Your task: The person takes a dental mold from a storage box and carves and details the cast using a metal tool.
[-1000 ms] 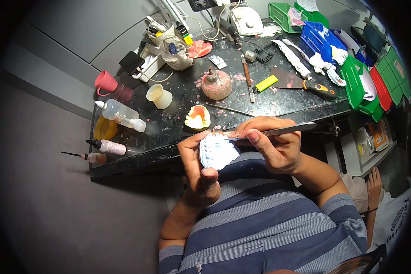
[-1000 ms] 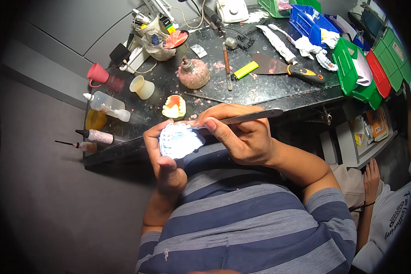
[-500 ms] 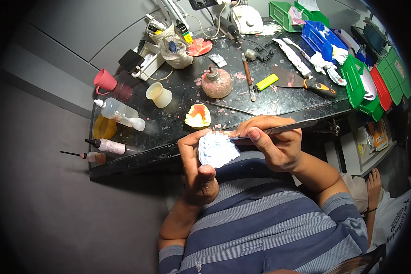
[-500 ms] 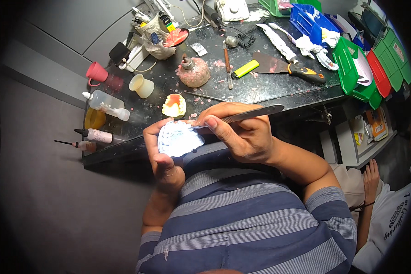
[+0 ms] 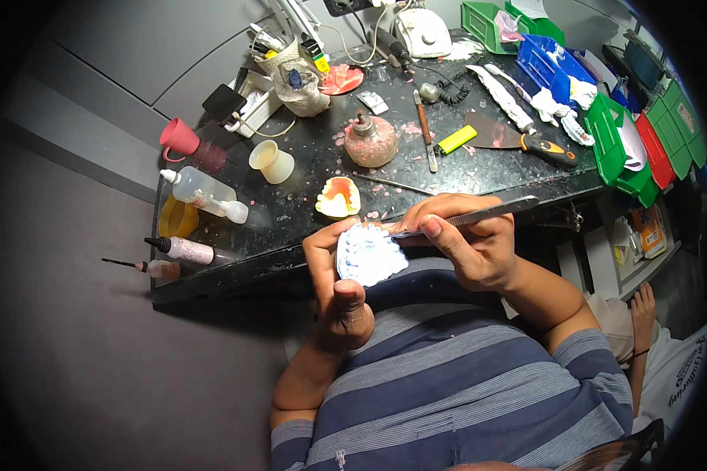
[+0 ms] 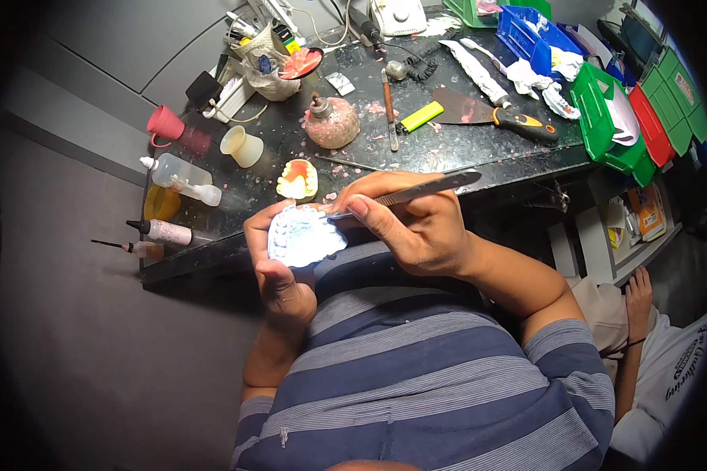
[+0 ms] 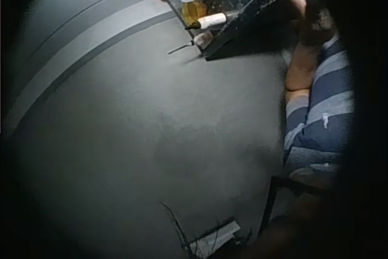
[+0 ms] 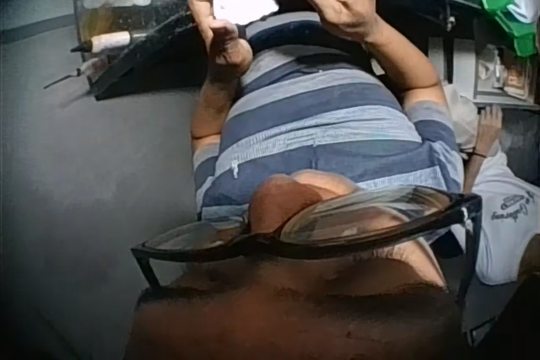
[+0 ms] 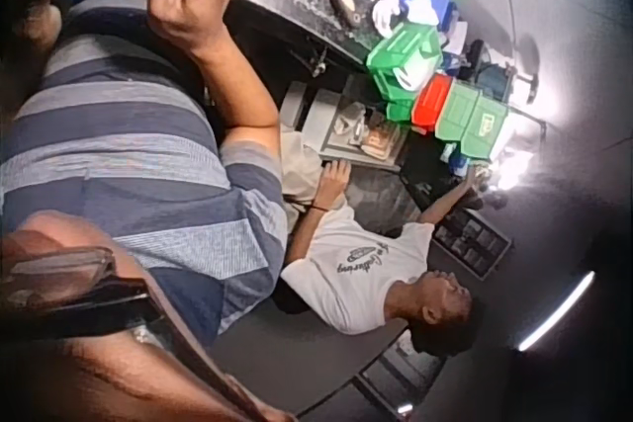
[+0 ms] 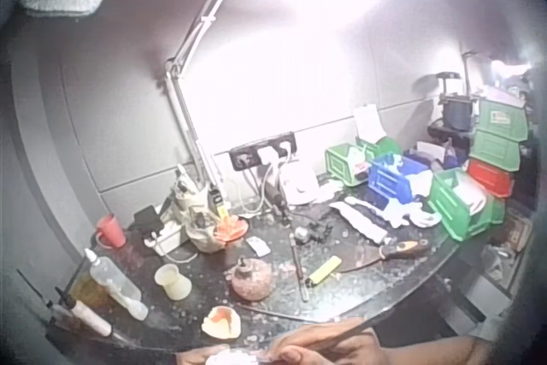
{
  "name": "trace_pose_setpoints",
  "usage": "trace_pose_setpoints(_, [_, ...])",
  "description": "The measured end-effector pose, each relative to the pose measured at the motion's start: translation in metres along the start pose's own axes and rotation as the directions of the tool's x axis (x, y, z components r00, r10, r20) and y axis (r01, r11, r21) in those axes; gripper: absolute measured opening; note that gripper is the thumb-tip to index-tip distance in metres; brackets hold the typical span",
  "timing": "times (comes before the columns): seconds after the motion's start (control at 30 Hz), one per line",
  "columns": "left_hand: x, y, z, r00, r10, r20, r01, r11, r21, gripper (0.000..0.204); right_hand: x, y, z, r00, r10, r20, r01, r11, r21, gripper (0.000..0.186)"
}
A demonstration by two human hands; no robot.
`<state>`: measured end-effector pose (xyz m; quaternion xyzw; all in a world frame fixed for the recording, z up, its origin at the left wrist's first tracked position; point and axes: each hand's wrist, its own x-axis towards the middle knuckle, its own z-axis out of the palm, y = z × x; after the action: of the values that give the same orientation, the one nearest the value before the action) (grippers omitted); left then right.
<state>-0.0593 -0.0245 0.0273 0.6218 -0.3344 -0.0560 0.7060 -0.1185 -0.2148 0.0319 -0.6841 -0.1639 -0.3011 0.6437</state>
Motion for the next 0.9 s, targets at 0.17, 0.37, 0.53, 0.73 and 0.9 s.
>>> trace_pose_setpoints(0.17, [0.001,-0.008,-0.001,1.0,0.023,0.021,-0.022,0.999,-0.044,0.085,-0.001,0.004,-0.001,0.999,0.034,0.004,-0.034,0.999,-0.033,0.016])
trace_pose_setpoints(0.37, [0.003,-0.015,-0.005,0.996,0.047,0.071,-0.043,0.998,-0.056,0.081,0.0,0.008,-0.003,0.996,0.086,0.034,-0.087,0.996,0.018,0.018])
trace_pose_setpoints(0.53, [0.004,-0.017,-0.006,0.994,0.055,0.093,-0.054,0.998,-0.017,0.081,0.002,0.006,-0.005,0.982,0.186,0.033,-0.186,0.983,-0.002,0.02])
trace_pose_setpoints(0.73, [0.005,-0.02,-0.007,0.987,0.088,0.134,-0.094,0.995,0.041,0.081,-0.001,0.015,-0.003,0.969,0.249,0.006,-0.249,0.966,0.077,0.019])
trace_pose_setpoints(0.9, [0.004,-0.02,-0.009,0.978,0.11,0.179,-0.135,0.982,0.131,0.083,0.003,0.013,-0.008,0.922,0.383,0.048,-0.386,0.915,0.114,0.018])
